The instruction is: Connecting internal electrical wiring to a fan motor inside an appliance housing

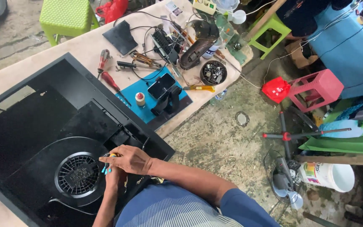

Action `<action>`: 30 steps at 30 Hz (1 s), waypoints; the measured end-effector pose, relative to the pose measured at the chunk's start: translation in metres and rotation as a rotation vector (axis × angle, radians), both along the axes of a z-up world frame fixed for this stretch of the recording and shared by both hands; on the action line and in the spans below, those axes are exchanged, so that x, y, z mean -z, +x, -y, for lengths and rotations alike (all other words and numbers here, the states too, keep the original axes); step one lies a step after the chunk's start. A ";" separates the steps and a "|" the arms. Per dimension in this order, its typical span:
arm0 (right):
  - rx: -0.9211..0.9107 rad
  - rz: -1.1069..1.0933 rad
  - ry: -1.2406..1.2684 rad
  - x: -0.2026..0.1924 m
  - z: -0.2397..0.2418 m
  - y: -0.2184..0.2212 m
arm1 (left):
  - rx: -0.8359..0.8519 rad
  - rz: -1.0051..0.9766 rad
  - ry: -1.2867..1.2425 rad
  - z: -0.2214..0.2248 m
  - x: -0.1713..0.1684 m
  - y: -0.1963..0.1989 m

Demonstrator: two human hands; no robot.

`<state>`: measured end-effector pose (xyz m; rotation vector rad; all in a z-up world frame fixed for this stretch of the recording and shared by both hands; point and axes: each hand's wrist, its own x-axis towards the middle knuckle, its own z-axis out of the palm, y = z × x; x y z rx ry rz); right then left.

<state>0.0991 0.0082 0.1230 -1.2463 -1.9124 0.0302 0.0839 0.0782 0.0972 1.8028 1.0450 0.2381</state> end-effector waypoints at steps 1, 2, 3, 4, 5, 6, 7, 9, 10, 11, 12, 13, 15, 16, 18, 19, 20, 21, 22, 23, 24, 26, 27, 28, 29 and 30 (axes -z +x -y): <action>-0.011 -0.011 -0.007 0.007 -0.001 0.000 | 0.017 0.007 0.011 -0.001 -0.005 0.004; -0.009 -0.013 -0.006 -0.008 0.000 0.000 | 0.033 0.014 0.022 -0.004 -0.005 0.017; -0.042 -0.034 -0.024 -0.021 0.002 -0.001 | 0.048 0.022 0.032 -0.007 -0.005 0.030; -0.076 -0.054 -0.041 -0.035 0.004 -0.002 | 0.062 0.030 0.042 -0.009 -0.006 0.043; -0.079 -0.055 -0.040 -0.034 0.004 -0.001 | 0.073 0.038 0.053 -0.012 -0.008 0.052; -0.114 -0.073 -0.059 -0.032 0.005 0.000 | 0.084 0.046 0.064 -0.015 -0.010 0.062; -0.150 -0.093 -0.082 -0.031 0.007 0.001 | 0.094 0.053 0.071 -0.016 -0.012 0.069; -0.112 -0.061 -0.077 -0.008 0.009 -0.002 | 0.118 0.068 0.090 -0.018 -0.017 0.083; -0.070 -0.025 -0.069 0.003 0.009 -0.004 | 0.132 0.076 0.102 -0.021 -0.020 0.089; -0.069 -0.027 -0.067 -0.004 0.008 0.000 | 0.147 0.084 0.114 -0.023 -0.020 0.095; -0.017 0.014 -0.051 -0.010 0.006 0.002 | 0.163 0.091 0.126 -0.027 -0.020 0.099; 0.005 0.038 -0.050 -0.018 0.012 -0.007 | 0.149 0.080 0.123 -0.026 -0.018 0.087; -0.045 0.142 -0.104 -0.034 -0.003 -0.003 | 0.057 0.043 0.081 -0.009 0.005 0.037; -0.071 0.268 -0.133 -0.036 -0.009 -0.013 | -0.021 0.018 0.044 0.008 0.020 -0.001; -0.128 0.372 -0.148 -0.037 -0.005 -0.020 | -0.162 -0.033 -0.001 0.039 0.042 -0.082; -0.064 0.513 -0.124 -0.036 -0.022 -0.001 | -0.206 -0.044 -0.010 0.039 0.050 -0.097; -0.127 0.498 -0.127 -0.022 -0.032 0.008 | -0.249 -0.055 -0.018 0.043 0.077 -0.112; -0.129 0.622 -0.161 -0.010 -0.035 0.015 | -0.275 -0.053 -0.026 0.052 0.098 -0.119; -0.132 0.748 -0.188 0.002 -0.039 0.023 | -0.300 -0.051 -0.034 0.055 0.115 -0.111; -0.160 0.750 -0.191 0.007 -0.043 0.028 | -0.324 -0.053 -0.048 0.060 0.109 -0.111; -0.213 0.825 -0.207 0.011 -0.047 0.034 | -0.319 -0.087 -0.067 0.065 0.102 -0.110; -0.284 0.907 -0.218 0.002 -0.056 0.034 | -0.328 -0.118 -0.093 0.066 0.094 -0.109; -0.361 0.988 -0.249 -0.012 -0.059 0.030 | -0.323 -0.113 -0.110 0.066 0.094 -0.108; -0.439 1.069 -0.278 -0.025 -0.062 0.025 | -0.318 -0.108 -0.127 0.067 0.094 -0.106; -0.461 1.076 -0.277 -0.026 -0.062 0.022 | -0.336 -0.102 -0.137 0.066 0.095 -0.106; -0.509 1.162 -0.225 -0.027 -0.063 0.019 | -0.315 -0.102 -0.091 0.065 0.096 -0.106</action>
